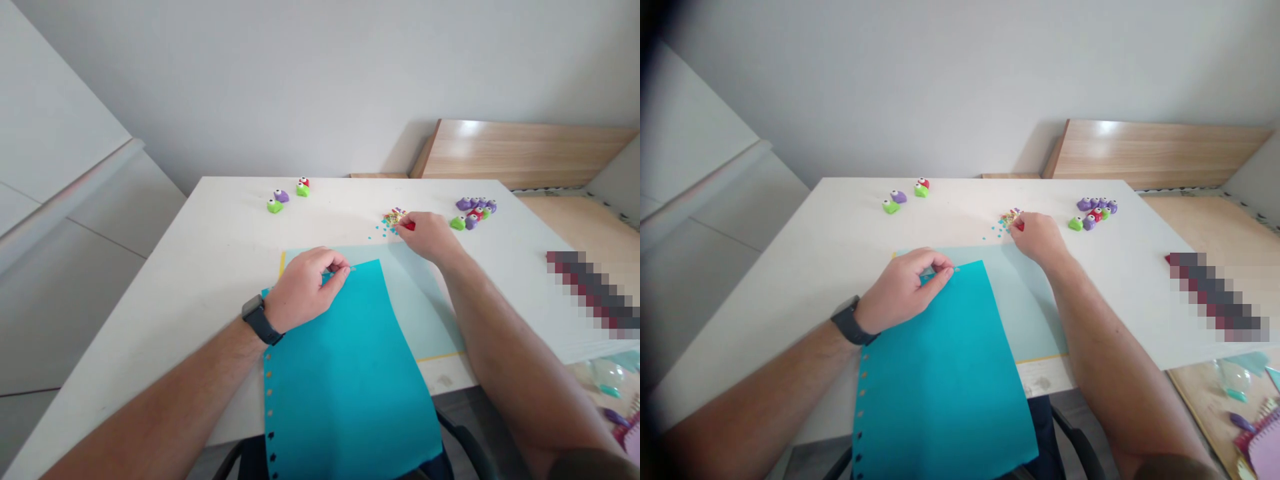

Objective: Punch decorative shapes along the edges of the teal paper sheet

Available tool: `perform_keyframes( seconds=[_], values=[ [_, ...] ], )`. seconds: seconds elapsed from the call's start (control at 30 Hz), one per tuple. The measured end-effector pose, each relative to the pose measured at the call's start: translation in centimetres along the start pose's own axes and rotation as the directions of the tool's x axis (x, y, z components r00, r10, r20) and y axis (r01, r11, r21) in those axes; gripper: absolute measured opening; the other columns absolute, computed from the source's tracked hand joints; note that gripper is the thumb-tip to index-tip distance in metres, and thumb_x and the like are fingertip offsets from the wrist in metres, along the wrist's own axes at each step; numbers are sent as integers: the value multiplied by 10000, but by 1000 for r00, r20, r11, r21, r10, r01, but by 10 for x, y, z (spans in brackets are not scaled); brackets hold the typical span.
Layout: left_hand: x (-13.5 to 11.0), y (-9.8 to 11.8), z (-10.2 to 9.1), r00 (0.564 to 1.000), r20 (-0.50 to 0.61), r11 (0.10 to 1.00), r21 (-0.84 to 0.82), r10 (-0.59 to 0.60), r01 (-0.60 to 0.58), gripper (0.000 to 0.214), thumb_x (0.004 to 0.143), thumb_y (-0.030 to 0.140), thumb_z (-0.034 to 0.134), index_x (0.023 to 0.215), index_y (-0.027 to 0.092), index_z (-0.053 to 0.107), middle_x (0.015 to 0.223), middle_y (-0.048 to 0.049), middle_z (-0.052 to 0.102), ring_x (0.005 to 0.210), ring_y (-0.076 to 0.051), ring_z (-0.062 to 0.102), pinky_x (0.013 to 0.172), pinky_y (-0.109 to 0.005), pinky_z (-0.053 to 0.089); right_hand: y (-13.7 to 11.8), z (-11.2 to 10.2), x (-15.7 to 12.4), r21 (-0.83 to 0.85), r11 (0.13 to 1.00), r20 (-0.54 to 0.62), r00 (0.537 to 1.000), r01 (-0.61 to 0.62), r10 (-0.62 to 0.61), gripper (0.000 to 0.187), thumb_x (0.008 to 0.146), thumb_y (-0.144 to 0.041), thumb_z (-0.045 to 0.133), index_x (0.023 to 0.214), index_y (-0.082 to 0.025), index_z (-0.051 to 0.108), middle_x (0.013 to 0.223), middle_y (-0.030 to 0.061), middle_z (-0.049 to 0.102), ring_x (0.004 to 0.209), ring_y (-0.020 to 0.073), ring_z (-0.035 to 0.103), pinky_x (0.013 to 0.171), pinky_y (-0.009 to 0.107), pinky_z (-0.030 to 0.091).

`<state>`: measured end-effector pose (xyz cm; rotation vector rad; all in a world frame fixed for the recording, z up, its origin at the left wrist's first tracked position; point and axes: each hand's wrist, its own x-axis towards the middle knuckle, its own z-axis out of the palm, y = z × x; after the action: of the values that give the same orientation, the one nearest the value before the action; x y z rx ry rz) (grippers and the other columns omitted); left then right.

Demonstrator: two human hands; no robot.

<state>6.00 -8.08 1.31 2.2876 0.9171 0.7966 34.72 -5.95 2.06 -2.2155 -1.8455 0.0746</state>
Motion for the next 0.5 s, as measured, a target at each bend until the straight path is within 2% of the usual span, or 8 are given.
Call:
perform_keyframes(
  seconds=[0.13, 0.27, 0.43, 0.5],
  values=[
    [0, -1, 1, 1000, -11, 1000, 13, 14, -13, 155, 962, 295, 568, 913, 196, 677, 888, -36, 691, 829, -170, 630, 759, -308, 480, 6, -2, 3, -32, 999, 33, 999, -31, 32, 304, 885, -368, 549, 958, -210, 798, 940, 105, 760, 837, 238, 647, 736, 323, 413],
    [-1, -2, 1, 1000, -7, 1000, 23, 17, -17, 153, 963, 289, 568, 916, 193, 677, 889, -37, 690, 831, -169, 628, 770, -309, 482, 6, -2, 3, 2, 999, 15, 999, -34, 34, 296, 877, -330, 544, 997, -227, 795, 984, 90, 764, 844, 239, 647, 737, 324, 406],
    [0, -4, 2, 1000, 9, 1000, 25, 12, -12, 156, 964, 292, 566, 921, 190, 676, 894, -40, 687, 843, -173, 629, 789, -316, 486, 4, -5, 1, 56, 998, -9, 999, -43, 43, 294, 876, -410, 555, 857, -207, 767, 846, 85, 729, 751, 218, 591, 680, 320, 360],
    [0, -4, 2, 1000, 9, 1000, 25, 8, -8, 155, 964, 287, 566, 922, 186, 676, 897, -39, 685, 845, -172, 626, 796, -318, 483, 0, -5, -1, 160, 985, -12, 998, -58, 60, 349, 889, -463, 534, 813, -189, 737, 750, 72, 681, 693, 194, 547, 650, 313, 340]
  ],
)
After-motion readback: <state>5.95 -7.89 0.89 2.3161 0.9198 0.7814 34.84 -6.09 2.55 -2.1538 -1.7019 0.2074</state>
